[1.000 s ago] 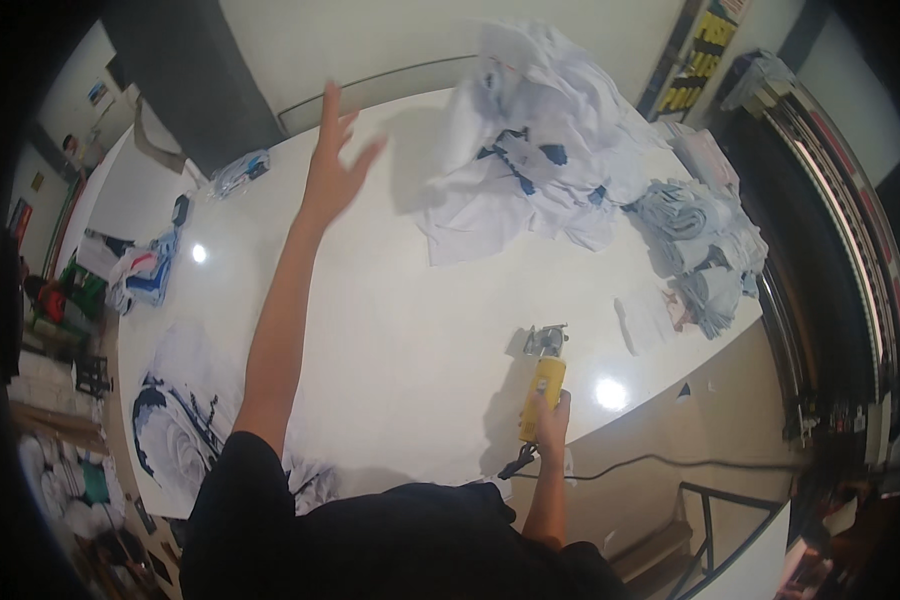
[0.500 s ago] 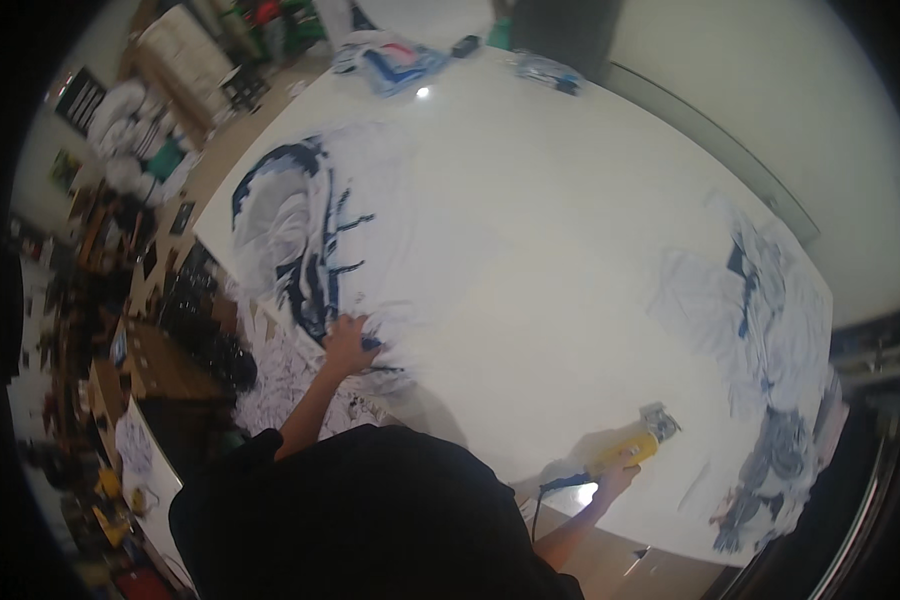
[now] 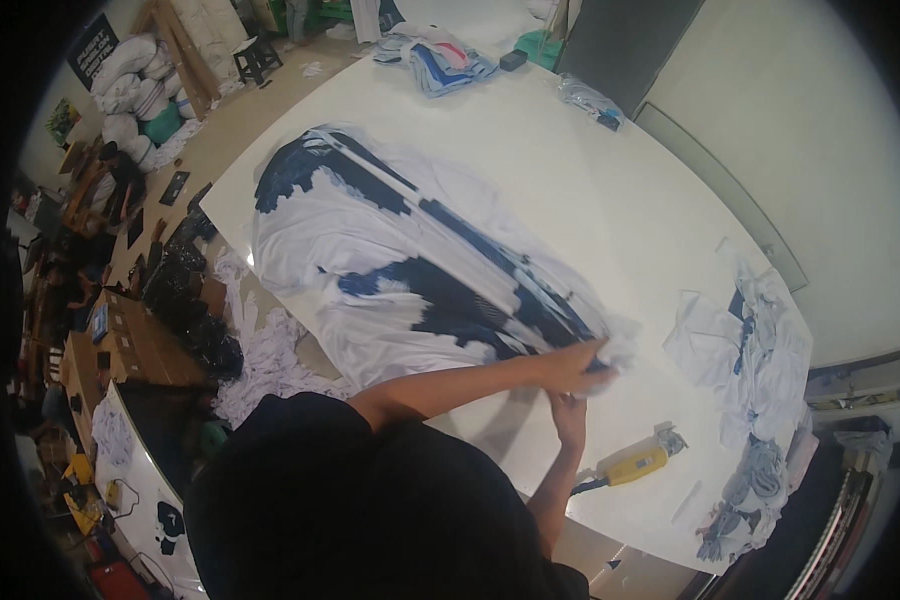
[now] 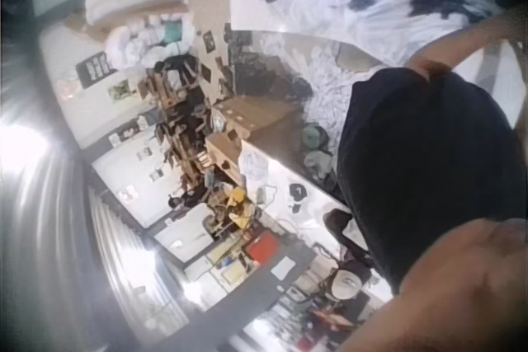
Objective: The person uses a yellow electric rotary cutter to cut a large white fabric with a dark graphic print on a white table. They repeatedly smooth the fabric, cut along straight lines, lift and reposition sections, and continue cutting across the sheet.
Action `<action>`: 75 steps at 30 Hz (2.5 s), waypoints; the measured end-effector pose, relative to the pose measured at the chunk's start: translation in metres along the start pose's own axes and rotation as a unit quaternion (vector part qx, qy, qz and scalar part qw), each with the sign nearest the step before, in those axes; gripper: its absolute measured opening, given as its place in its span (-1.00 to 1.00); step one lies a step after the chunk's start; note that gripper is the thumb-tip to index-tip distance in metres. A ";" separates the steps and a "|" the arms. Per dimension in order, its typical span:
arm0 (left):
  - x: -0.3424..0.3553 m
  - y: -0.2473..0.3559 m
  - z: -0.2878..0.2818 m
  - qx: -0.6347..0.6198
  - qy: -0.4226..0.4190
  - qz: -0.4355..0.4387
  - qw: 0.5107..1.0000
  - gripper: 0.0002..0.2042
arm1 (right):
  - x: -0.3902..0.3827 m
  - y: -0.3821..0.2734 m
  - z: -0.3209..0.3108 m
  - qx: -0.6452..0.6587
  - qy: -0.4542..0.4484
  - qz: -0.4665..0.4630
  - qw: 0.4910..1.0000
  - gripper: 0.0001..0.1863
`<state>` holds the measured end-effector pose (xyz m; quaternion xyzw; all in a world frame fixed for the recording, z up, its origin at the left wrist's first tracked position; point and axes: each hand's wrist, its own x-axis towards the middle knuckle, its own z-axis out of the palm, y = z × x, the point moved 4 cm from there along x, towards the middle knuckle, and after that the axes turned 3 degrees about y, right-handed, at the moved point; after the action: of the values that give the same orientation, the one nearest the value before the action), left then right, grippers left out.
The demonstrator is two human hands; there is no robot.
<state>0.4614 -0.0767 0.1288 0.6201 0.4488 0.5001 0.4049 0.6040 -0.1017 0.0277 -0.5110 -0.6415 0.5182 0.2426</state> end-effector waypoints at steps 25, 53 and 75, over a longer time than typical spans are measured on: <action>-0.213 -0.147 -0.187 0.183 -0.193 -0.165 0.950 -0.77 | 0.199 0.004 -0.049 -0.357 0.209 -0.176 0.893 -0.15; 0.074 -0.255 -0.424 0.553 0.054 -0.245 0.795 0.10 | 0.213 -0.011 -0.064 -0.352 0.014 -0.021 0.936 -0.14; 0.088 -0.280 -0.442 0.508 -0.069 -0.135 0.848 -0.49 | 0.259 0.037 -0.106 -0.413 -0.092 0.035 0.905 -0.25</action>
<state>-0.0074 0.1067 -0.0389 0.7051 0.6908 0.0983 0.1266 0.6145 0.1751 -0.0258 -0.5374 -0.7993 0.2600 -0.0687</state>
